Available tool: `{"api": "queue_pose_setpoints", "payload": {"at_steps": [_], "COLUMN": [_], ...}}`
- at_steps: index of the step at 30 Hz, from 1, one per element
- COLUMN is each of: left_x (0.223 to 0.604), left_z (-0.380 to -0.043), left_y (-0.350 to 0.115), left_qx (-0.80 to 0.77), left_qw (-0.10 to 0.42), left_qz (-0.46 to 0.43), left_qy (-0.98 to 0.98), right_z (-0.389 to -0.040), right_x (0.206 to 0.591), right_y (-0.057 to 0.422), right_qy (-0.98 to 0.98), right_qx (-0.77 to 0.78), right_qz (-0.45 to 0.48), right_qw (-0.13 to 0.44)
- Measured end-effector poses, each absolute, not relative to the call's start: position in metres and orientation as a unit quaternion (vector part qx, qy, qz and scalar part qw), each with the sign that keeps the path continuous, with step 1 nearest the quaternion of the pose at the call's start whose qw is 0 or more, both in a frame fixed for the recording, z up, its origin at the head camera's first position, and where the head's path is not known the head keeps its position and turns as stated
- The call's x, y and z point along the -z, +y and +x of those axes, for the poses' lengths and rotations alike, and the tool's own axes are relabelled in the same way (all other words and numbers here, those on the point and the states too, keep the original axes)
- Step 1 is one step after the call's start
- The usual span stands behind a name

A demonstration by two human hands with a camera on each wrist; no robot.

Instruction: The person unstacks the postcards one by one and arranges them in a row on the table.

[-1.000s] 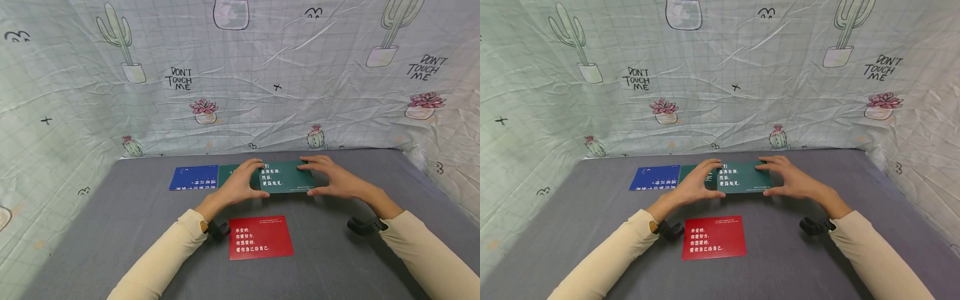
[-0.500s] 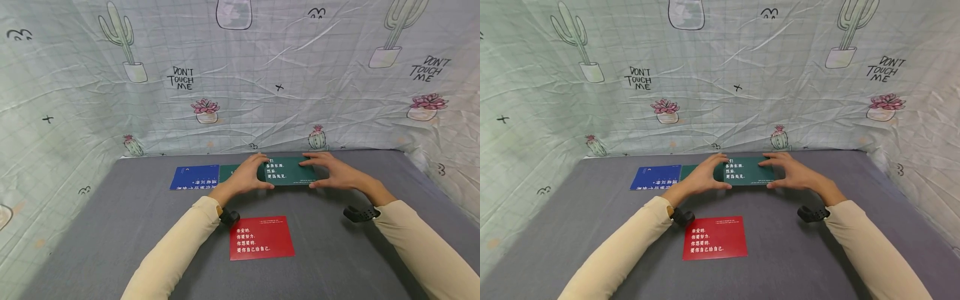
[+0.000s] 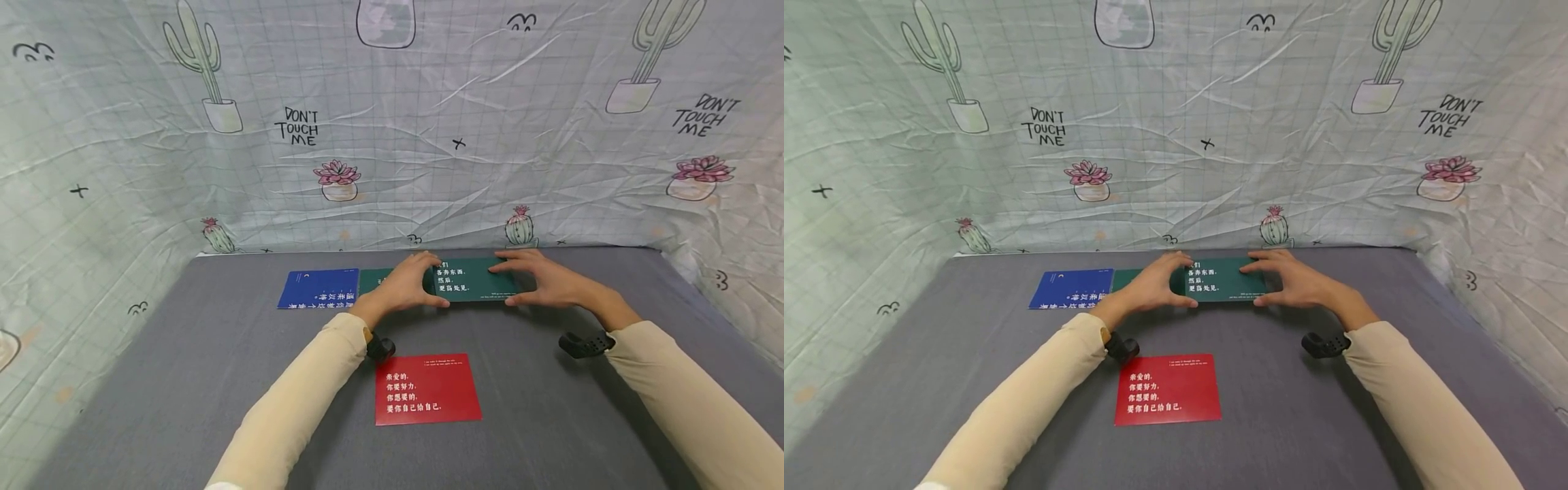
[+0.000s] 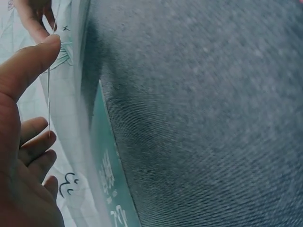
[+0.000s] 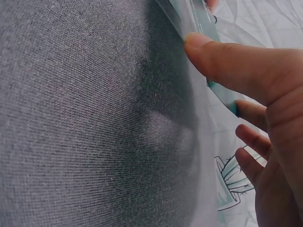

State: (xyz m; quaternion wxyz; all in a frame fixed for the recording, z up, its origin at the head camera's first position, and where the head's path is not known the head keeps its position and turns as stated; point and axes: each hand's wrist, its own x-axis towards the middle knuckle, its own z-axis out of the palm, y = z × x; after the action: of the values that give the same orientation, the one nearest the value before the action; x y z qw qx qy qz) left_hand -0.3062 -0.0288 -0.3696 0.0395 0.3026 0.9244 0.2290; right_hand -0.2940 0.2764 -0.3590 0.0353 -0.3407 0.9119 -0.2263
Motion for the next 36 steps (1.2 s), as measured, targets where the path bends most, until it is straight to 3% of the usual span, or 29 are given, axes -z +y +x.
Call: {"api": "queue_pose_setpoints", "payload": {"at_steps": [36], "left_x": [0.379], "left_z": [-0.315], "left_y": [-0.022], "left_qx": [-0.145], "left_qw": [0.056], "left_qz": [0.307], "left_qy": [0.939], "right_z": [-0.310], "right_x": [0.374], "right_y": [0.276], "right_qy": [0.917], "right_qx": [0.202], "right_qz": [-0.333], "right_qw": [0.088]}}
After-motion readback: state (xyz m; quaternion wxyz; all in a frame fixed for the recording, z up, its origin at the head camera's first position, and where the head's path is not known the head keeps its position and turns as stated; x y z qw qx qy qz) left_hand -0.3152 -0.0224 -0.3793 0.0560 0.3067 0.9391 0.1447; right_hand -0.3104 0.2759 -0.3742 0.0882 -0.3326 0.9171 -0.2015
